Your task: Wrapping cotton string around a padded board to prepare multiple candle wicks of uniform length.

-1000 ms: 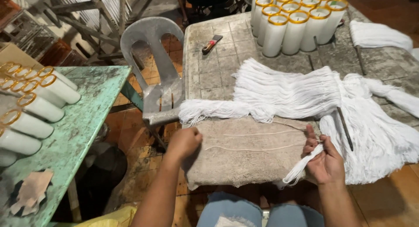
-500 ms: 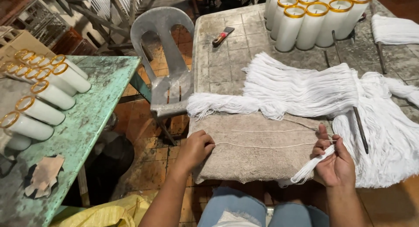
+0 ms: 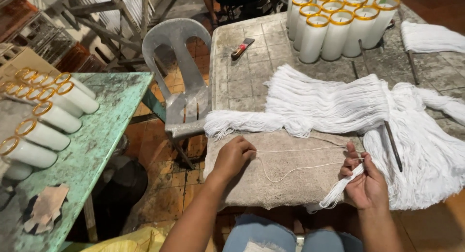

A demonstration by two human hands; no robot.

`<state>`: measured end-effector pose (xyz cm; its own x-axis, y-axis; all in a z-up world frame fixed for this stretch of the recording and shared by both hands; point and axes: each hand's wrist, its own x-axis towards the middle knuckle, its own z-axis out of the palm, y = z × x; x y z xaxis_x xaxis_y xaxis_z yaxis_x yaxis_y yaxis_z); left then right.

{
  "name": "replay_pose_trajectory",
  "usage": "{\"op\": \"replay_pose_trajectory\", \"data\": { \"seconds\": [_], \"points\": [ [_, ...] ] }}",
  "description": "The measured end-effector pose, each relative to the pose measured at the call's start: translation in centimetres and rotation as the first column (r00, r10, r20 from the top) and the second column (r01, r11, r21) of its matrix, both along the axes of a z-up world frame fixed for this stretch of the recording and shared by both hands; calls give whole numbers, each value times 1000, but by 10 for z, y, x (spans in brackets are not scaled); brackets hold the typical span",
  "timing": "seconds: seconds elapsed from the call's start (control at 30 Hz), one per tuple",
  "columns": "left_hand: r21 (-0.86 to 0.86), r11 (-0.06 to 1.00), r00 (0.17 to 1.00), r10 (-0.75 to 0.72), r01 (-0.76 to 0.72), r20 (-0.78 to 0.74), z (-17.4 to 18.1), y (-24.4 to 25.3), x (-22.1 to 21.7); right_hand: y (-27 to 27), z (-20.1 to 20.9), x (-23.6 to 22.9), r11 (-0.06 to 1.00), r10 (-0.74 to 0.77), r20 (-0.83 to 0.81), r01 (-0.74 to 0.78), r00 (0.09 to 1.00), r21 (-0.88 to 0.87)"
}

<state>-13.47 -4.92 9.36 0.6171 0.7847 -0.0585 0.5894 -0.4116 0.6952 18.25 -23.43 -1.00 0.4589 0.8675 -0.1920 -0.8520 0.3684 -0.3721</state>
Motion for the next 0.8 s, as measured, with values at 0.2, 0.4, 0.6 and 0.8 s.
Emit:
{"op": "replay_pose_trajectory", "data": {
  "seconds": [0.2,0.4,0.6,0.8],
  "points": [
    [274,962,994,32,-2,-106,-37,14,13,1,-10,4,999,-22,24,22,999,-27],
    [286,957,996,-18,41,-84,-32,13,11,-6,3,2,1000,-13,-36,14,999,13],
    [-55,981,974,191,-186,124,7,3,-15,-49,49,12,995,-77,290,57,954,77],
    [269,944,981,181,-192,65,-8,20,-53,-58,85,-8,778,-203,890,620,408,-107]
  ]
}}
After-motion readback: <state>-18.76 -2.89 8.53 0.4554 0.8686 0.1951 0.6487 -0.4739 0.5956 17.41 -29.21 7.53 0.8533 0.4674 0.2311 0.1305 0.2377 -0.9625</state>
